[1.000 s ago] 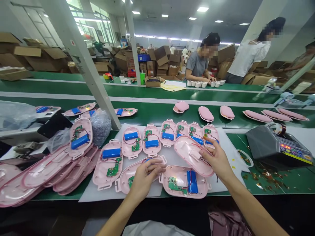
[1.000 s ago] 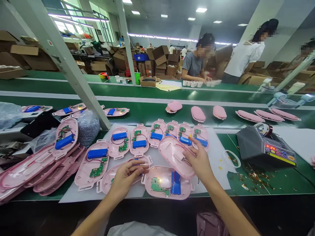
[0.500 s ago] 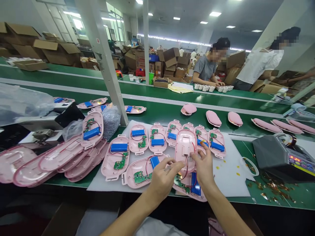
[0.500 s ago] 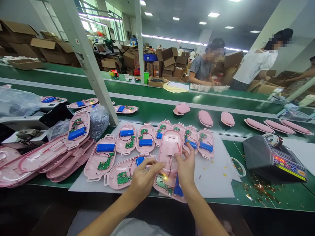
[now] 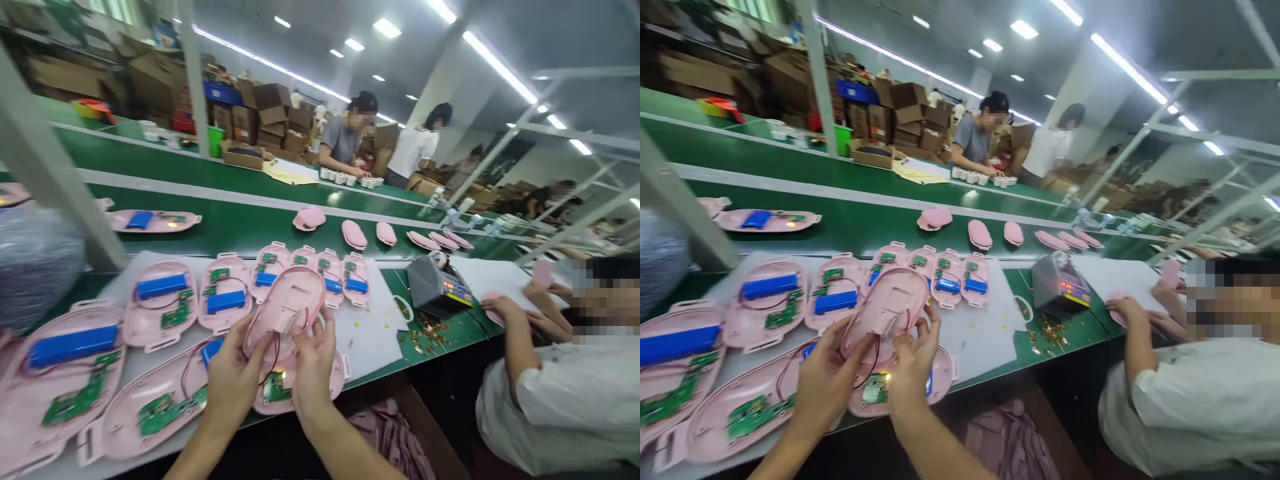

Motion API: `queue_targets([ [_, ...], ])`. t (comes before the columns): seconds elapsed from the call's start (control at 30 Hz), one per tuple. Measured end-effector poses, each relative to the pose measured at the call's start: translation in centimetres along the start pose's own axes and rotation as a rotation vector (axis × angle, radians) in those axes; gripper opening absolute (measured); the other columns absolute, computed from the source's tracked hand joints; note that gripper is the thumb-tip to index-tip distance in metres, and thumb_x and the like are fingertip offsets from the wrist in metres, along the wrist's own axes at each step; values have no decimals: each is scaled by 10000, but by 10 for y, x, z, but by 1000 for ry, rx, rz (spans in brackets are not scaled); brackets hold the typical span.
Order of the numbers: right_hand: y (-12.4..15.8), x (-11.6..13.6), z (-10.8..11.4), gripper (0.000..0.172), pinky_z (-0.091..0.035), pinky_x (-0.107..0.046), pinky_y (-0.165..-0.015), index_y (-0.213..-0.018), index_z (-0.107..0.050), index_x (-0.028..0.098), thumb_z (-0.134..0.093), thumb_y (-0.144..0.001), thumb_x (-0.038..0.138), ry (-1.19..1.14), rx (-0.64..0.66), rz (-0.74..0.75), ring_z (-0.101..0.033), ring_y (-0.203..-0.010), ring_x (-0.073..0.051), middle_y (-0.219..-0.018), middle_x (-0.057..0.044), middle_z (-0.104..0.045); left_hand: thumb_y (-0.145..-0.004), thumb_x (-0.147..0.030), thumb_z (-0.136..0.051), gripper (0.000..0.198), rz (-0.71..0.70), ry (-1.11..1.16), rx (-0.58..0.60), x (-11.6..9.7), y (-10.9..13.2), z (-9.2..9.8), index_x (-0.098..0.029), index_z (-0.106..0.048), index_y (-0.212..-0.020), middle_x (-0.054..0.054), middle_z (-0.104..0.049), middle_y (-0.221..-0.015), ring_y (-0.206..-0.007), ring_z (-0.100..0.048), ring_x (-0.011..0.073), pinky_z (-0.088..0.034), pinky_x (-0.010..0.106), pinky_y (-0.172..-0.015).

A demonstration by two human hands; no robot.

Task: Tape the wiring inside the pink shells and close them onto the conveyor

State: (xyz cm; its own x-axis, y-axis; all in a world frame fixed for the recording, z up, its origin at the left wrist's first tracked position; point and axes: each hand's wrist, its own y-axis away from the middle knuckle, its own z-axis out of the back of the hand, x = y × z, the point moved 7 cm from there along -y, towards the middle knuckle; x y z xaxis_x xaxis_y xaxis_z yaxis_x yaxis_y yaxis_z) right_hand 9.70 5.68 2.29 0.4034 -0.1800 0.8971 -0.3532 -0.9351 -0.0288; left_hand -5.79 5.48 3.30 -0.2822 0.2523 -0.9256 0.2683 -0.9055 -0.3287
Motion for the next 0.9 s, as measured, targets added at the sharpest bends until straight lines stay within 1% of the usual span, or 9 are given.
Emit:
queue_targets([
  [0.07,-11,24,12,650,-491,-447,-944,-1377,-275,233,-599,-817,302,174,-22,141,-577,-1128,-234,-1208,-110,-539,-835,-523,-630,454,100,-34,136,8,-5,-7,-219,-605,-1170,49,-709,-1028,-911,-668,250,-537,353,-804],
  [0.13,-21,67,17,640,-448,-476,-1003,-1403,-255,246,-576,-851,294,476,-25,415,-503,-1226,-248,-1282,-129,-505,-820,-558,-621,453,88,-113,202,6,-11,-8,-225,-630,-1127,33,-727,-971,-864,-678,256,-538,341,-778],
  [0.17,-26,88,11,632,-410,-481,-1046,-1411,-263,259,-570,-859,282,658,52,562,-461,-1271,-247,-1327,-128,-485,-814,-564,-621,452,60,-149,229,4,-14,-8,-232,-633,-1121,28,-731,-960,-857,-681,259,-538,335,-767],
  [0.23,-33,110,-16,625,-309,-491,-1125,-1420,-308,287,-577,-857,259,1035,382,775,-420,-1306,-246,-1372,-105,-475,-815,-554,-622,450,-4,-201,263,0,-18,-10,-240,-625,-1138,26,-732,-980,-872,-684,265,-536,329,-763],
  [0.3,-39,107,-37,617,-231,-523,-1151,-1419,-365,283,-597,-847,259,1337,726,858,-446,-1267,-262,-1326,-101,-519,-840,-512,-612,425,-54,-229,284,-4,-19,-14,-237,-609,-1164,36,-723,-1030,-912,-680,267,-532,342,-806],
  [0.4,-46,92,-50,578,-331,-507,-1065,-1404,-426,227,-599,-854,273,1486,989,829,-491,-1184,-279,-1248,-122,-563,-897,-384,-581,351,-111,-184,403,-7,-9,-27,-227,-566,-1210,54,-698,-1112,-1007,-663,250,-513,364,-904],
  [0.5,-46,68,-46,541,-458,-341,-796,-1421,-412,235,-504,-890,193,1437,1138,633,-599,-947,-220,-1040,-70,-657,-910,-264,-579,352,-150,-124,458,-8,2,-34,-228,-505,-1252,76,-642,-1213,-1142,-604,237,-476,385,-988],
  [0.63,-43,53,-31,590,-399,-273,-680,-1418,-403,269,-466,-849,125,1400,1067,465,-610,-755,-171,-883,1,-680,-879,-210,-631,385,-178,-156,394,-10,4,-29,-243,-473,-1229,70,-599,-1180,-1129,-580,235,-466,409,-990],
  [0.9,-38,43,-30,550,-378,-267,-679,-1306,-531,270,-611,-762,253,1395,1009,431,-615,-752,-177,-811,14,-667,-913,-209,-579,244,-203,-103,529,-14,5,-34,-236,-476,-1133,38,-567,-1086,-978,-594,190,-483,327,-875],
])
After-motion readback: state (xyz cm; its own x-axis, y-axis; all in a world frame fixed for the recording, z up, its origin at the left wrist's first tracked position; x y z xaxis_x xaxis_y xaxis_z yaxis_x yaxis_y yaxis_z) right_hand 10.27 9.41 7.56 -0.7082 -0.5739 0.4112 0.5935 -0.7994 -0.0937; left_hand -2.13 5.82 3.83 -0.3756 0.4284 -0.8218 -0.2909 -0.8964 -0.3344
